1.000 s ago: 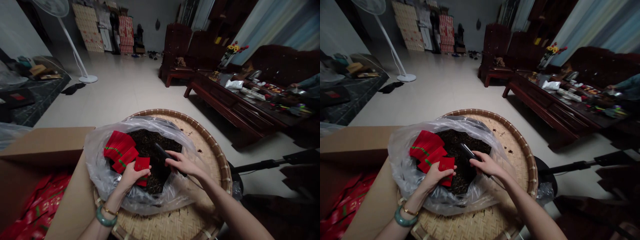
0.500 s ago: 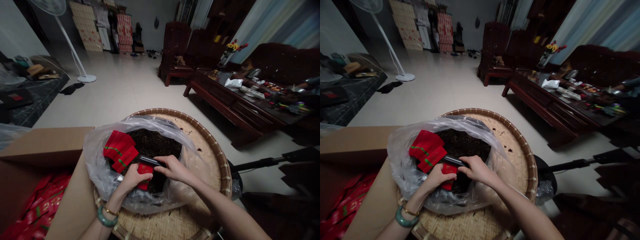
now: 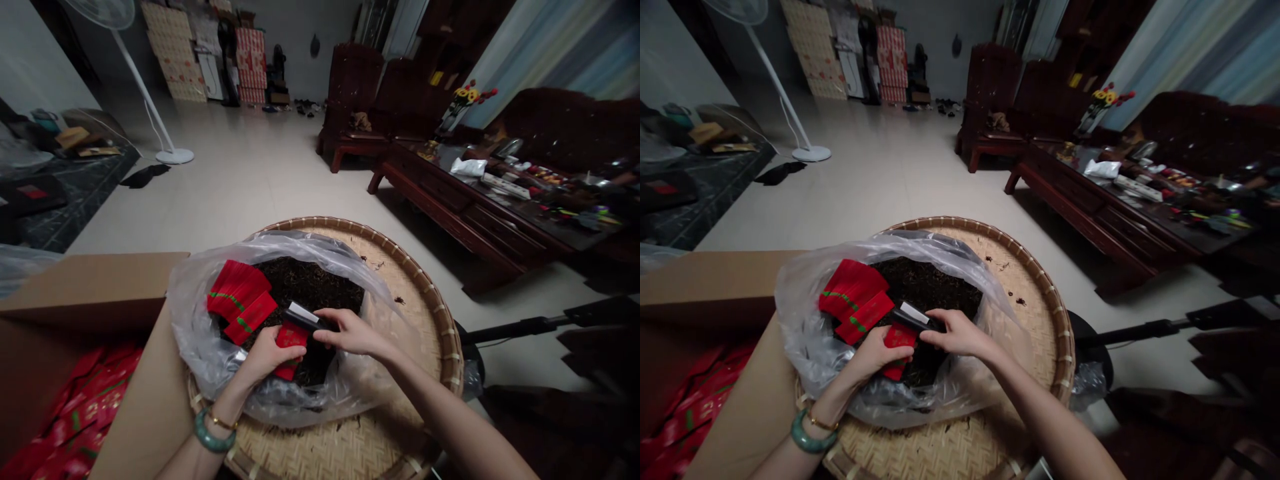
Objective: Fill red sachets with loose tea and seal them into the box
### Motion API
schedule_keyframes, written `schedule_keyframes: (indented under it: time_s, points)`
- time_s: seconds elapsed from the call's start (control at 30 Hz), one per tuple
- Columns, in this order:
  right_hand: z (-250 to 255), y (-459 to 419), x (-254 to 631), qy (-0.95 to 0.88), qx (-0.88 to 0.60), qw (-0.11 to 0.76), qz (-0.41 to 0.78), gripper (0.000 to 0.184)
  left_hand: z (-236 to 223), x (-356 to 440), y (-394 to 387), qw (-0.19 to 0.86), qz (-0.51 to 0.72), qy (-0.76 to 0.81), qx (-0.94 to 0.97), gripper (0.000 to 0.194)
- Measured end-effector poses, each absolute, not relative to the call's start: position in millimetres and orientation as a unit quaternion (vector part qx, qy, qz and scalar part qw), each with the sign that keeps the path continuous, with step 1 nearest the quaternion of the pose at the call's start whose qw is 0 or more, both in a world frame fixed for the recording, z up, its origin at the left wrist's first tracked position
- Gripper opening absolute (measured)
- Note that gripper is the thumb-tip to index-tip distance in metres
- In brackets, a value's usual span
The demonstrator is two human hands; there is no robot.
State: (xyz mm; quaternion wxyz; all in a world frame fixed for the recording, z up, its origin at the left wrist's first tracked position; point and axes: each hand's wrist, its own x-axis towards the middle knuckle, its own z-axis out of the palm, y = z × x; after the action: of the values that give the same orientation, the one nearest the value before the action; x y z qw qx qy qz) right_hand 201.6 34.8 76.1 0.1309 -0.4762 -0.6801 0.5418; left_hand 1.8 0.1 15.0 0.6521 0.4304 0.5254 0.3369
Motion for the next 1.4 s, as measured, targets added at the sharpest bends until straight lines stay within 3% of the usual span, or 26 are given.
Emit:
schedule_keyframes:
  time_s: [0.13, 0.43, 0.67, 0.77, 0.83, 0.97, 1.07, 1.2, 1.33, 1.4]
  points:
    - [80.8, 28.8, 192.9, -0.787, -0.445, 0.128, 0.408, 0.030, 14.2, 2.0, -1.5, 0.642, 0.320, 0.534, 0.447, 0.028]
    - [81.3, 28.8, 193.8, -0.795, -0.441, 0.122, 0.399, 0.025, 11.5, 2.2, -2.3, 0.656, 0.310, 0.526, 0.444, 0.031]
    - [71.6, 34.3, 199.2, -0.620, -0.439, 0.117, 0.640, 0.041, 12.3, 1.1, -2.2, 0.649, 0.317, 0.530, 0.445, 0.034]
    - [69.7, 38.9, 209.0, -0.587, -0.422, 0.128, 0.679, 0.045, 11.8, 1.2, -1.6, 0.660, 0.318, 0.520, 0.439, 0.036]
    - [65.4, 42.7, 218.2, -0.610, -0.459, 0.138, 0.631, 0.046, 11.3, 1.1, -1.3, 0.670, 0.321, 0.512, 0.431, 0.036]
    - [55.1, 47.0, 231.8, -0.731, -0.546, 0.134, 0.386, 0.047, 10.6, 0.7, -1.2, 0.678, 0.331, 0.508, 0.416, 0.037]
    - [56.9, 43.1, 224.6, -0.786, -0.543, 0.141, 0.258, 0.036, 10.4, 0.4, -1.1, 0.670, 0.324, 0.508, 0.435, 0.036]
    - [63.3, 34.0, 189.9, -0.804, -0.503, 0.190, 0.252, 0.031, 12.6, 0.7, -0.7, 0.633, 0.307, 0.515, 0.489, 0.031]
    - [54.6, 32.9, 158.4, -0.835, -0.453, 0.175, 0.258, 0.019, 17.4, 1.6, -1.5, 0.617, 0.293, 0.531, 0.501, 0.027]
    - [50.0, 34.5, 152.4, -0.842, -0.443, 0.176, 0.252, 0.022, 19.0, 1.8, -2.3, 0.629, 0.286, 0.527, 0.494, 0.026]
